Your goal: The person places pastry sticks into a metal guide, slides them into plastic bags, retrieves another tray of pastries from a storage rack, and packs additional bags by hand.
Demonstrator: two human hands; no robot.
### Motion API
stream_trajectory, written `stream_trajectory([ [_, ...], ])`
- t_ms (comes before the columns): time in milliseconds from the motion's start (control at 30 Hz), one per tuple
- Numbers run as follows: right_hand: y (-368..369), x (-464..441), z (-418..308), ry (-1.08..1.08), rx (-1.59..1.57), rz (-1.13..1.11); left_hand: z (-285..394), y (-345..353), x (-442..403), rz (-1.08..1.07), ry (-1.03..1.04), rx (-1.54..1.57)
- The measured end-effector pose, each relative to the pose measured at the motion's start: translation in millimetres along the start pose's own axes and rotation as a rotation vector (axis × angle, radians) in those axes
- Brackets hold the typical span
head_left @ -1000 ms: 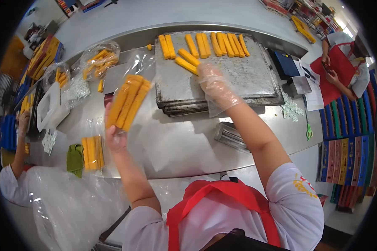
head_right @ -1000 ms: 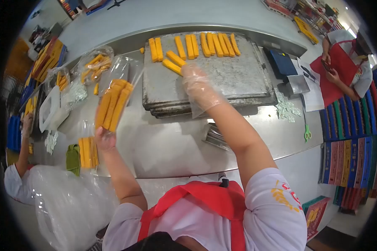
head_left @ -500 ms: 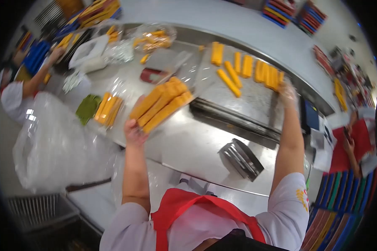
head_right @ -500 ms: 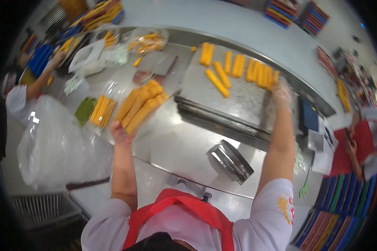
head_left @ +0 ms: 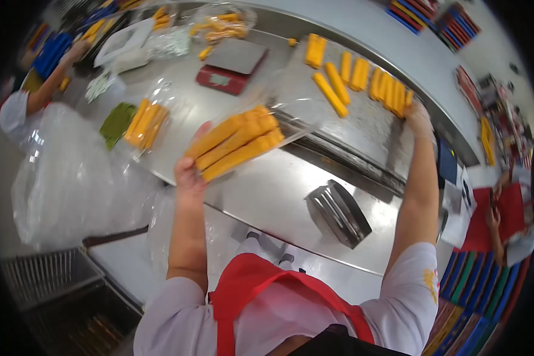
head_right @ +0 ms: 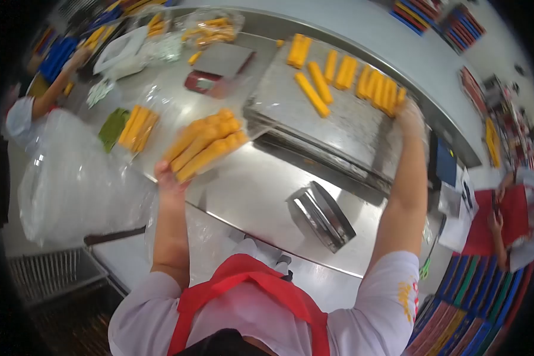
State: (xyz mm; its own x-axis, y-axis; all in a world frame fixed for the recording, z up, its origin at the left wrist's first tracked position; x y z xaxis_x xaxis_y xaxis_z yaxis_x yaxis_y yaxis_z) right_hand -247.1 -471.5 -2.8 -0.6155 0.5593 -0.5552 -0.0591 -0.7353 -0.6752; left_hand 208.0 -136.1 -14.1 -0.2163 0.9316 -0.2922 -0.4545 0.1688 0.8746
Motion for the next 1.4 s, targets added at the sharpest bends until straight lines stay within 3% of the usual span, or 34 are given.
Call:
stream_trajectory([
  [133,-3,3,15,0.275,-0.190,0.066,-4,-2,1,0.016,0.017,-0.008],
  [233,-23,-6,25,0.472,-0.144,-0.128,-2,-1,-2,-0.007,0.011,-0.002],
  [333,-49,-16,20,0.343,-0.110,-0.238,1,1,-4,-0.019,0.025,-0.022],
  [400,-48,15,58,1.316,-0.861,-0.460,2,-3,-8,-0.021,0.015,-0.022],
  [467,-96,0,32,1.358,-1.495,-0.246,6,-6,-9,0.000,0.021,-0.029],
  [533,-152,-23,1,1.030,-1.874,-0.298,-1,-2,-15,-0.006,-0.015,-0.058],
  [567,-186,-27,-11,1.024,-1.883,-0.317,-2,1,-18,0.010,-0.007,-0.064],
  [633,-278,-55,-51,0.606,-1.732,-0.318,-19,25,-19,-0.085,-0.119,-0.020],
  [667,-295,-62,-55,0.603,-1.730,-0.323,-21,31,-21,-0.081,-0.117,-0.017],
  [733,-359,-73,-92,-0.046,-1.321,-0.257,-33,49,-19,-0.169,-0.183,0.020],
  [867,-376,-57,-98,0.032,-1.523,-0.399,-49,73,-13,-0.244,-0.250,0.063],
  [1033,-391,-38,-128,0.084,-1.588,-0.400,-77,80,-2,-0.230,-0.376,-0.153],
  [1167,-400,-29,-141,0.087,-1.435,-0.366,-77,84,5,-0.108,-0.354,-0.073],
  [1233,-418,-28,-133,0.145,-1.431,-0.149,-73,90,8,-0.151,-0.327,-0.007],
  [1267,-415,-24,-134,0.139,-1.432,-0.152,-72,91,10,-0.148,-0.322,-0.006],
  [1367,-395,-3,-131,0.275,-1.628,-0.089,-77,101,16,-0.251,-0.354,-0.036],
  [1400,-383,7,-134,0.417,-1.746,-0.161,-81,103,16,-0.267,-0.367,-0.026],
])
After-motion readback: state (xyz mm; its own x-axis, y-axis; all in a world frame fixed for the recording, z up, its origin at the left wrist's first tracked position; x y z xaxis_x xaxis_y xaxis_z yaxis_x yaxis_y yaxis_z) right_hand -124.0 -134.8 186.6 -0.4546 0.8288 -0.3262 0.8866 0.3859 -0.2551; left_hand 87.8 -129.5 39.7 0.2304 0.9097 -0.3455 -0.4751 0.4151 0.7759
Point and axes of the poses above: each hand's wrist, its own x-axis away from the middle knuckle, its own y-axis out of the palm, z = x × y, the point moved 9 cm from there along -x, towards the middle knuckle, and after that the axes turned 12 degrees about y, right-handed, at the moved point
